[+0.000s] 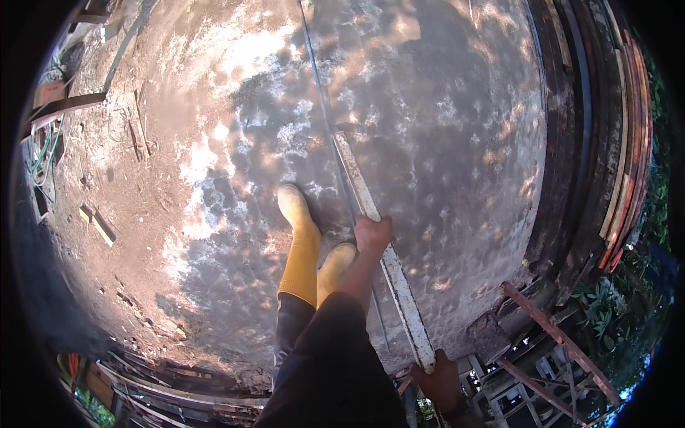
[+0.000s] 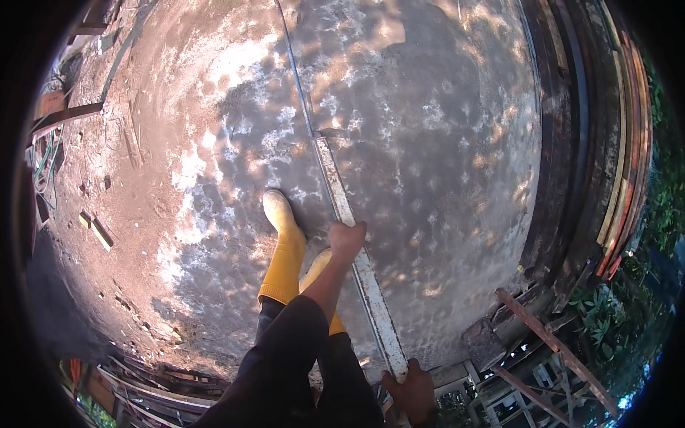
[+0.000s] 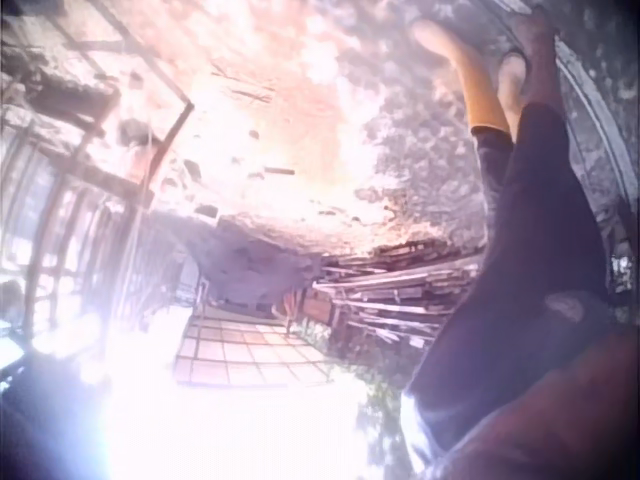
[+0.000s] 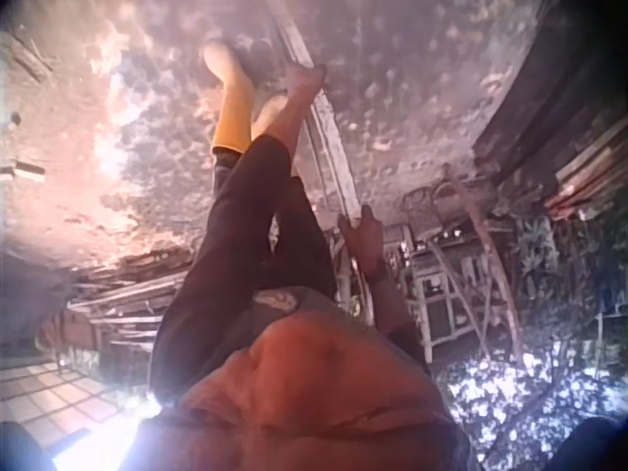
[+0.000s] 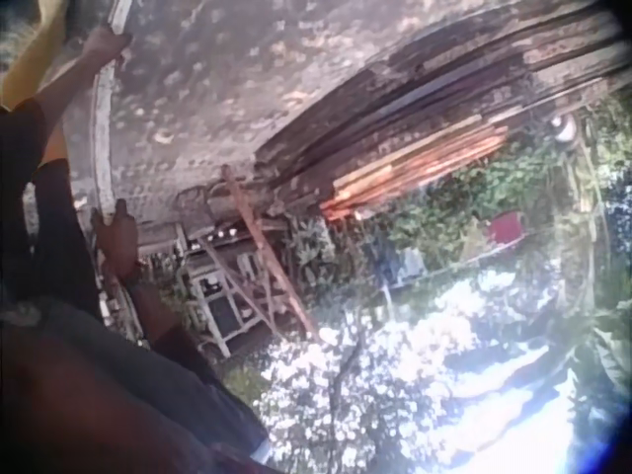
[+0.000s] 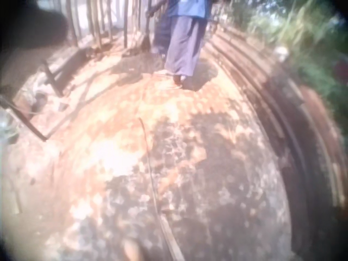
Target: The person straightens a long metal rod by hand and using a long metal bar with a slot, pressing the rod against the concrete floor to bend it into shape.
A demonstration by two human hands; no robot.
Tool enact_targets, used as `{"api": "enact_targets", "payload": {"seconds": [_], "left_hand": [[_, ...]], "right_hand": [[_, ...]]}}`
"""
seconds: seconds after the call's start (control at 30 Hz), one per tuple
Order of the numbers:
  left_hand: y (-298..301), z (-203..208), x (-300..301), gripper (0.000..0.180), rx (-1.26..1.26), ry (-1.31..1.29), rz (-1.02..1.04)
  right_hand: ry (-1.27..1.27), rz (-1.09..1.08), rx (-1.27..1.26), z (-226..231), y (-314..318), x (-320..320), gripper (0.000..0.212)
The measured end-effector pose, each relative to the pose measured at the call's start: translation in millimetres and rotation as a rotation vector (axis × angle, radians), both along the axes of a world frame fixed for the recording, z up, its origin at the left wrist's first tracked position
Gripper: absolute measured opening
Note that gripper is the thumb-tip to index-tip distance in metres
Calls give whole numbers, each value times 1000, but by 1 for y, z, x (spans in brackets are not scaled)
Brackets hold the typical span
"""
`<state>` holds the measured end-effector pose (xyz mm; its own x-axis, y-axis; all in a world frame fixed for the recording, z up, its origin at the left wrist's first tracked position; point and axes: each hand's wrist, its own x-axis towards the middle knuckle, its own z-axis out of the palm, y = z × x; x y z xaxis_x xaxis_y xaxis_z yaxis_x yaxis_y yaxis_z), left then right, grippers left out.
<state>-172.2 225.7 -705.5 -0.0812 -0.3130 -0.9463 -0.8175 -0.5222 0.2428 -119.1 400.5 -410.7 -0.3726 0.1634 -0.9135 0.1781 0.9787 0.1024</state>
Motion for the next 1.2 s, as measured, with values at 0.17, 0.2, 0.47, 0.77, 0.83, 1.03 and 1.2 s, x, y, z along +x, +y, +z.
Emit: {"api": "enact_targets", "payload": {"seconds": [0.17,0.2,0.47,0.77,0.83,1.03,1.2], "left_hand": [[6,-5,3,39,-11,16,-40],[7,-9,5,41,-5,28,-14],[12,-15,26,41,-47,87,-51],[28,-36,34,42,-67,66,-98],[12,-15,22,48,48,136,12],[15,-27,31,68,168,271,325],[20,-75,134,57,189,314,314]], "right_hand": [[36,88,0,-12,15,9,47],[38,85,2,-14,14,13,47],[39,87,25,-46,36,58,49],[100,86,43,-46,47,71,44],[118,124,31,-25,17,39,42],[0,-96,-11,37,-26,-52,42],[249,456,-121,66,-62,-89,37]]}}
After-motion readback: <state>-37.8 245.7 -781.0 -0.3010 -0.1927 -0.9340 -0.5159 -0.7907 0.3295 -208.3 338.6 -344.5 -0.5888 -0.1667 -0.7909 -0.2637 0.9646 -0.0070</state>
